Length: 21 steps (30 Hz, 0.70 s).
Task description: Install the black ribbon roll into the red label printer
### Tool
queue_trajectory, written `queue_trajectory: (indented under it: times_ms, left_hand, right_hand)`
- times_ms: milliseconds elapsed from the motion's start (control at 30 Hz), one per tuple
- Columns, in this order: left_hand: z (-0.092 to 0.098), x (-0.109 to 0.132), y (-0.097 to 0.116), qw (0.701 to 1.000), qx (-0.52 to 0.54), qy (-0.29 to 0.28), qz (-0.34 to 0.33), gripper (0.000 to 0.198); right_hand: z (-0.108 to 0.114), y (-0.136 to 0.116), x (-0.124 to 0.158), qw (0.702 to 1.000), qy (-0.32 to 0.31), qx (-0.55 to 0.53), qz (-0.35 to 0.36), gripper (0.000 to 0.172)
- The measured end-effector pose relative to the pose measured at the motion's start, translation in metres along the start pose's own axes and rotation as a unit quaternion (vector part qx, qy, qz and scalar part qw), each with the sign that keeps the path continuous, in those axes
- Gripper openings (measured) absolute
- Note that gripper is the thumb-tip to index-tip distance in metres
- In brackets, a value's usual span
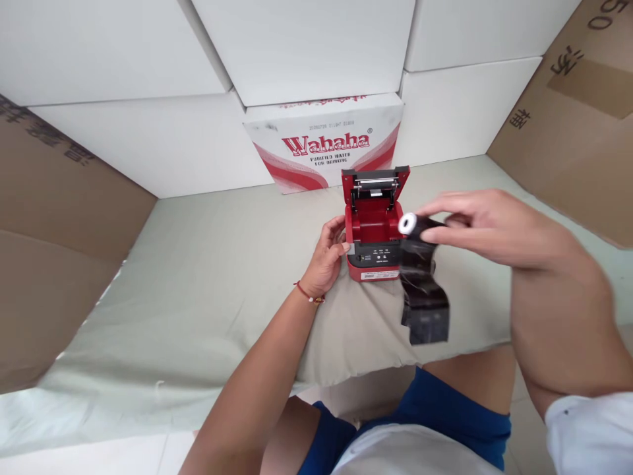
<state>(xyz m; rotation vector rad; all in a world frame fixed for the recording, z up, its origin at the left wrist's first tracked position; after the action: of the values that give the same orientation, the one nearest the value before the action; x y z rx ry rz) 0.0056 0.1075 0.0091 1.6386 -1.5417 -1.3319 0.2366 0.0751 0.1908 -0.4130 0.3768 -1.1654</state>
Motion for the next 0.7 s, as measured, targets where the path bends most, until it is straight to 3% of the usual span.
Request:
queue_trajectory:
  times_ms: [167,333,533,700]
  left_hand:
    - [0.001,0.000,-0.002,1.000,0.003,0.000,0.001,0.063]
    - [0.001,-0.001,-0.004,1.000,0.005,0.007,0.003,0.064]
    - [0.000,0.000,-0.002,1.000,-0.007,-0.002,-0.002,0.063]
    - [-0.001,0.000,-0.002,1.000,-0.011,-0.008,-0.007,0.065]
  right_hand:
    - [-0.053,-0.028,-0.057,0.988,0.010,0.155,-0.024,0.034]
    - [-0.077,-0.035,-0.069,0.961,-0.023,0.263,-0.082,0.033]
    - [-0.093,-0.032,-0.085,0.958,-0.064,0.265,-0.093,0.039]
    - [-0.095,-0.029,-0.086,0.983,-0.056,0.172,-0.042,0.041]
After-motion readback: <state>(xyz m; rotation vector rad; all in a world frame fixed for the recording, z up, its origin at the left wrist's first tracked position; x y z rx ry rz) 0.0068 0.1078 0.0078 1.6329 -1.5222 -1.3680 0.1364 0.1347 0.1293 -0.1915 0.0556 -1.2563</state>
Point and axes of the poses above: each hand's wrist, its own x-axis away from the middle knuckle, its own z-axis out of the back of the hand, y = z × x, the point moved 10 cm from there along -x, towards the middle knuckle, and after that the axes turned 6 degrees about -z, right-handed, at the moved point
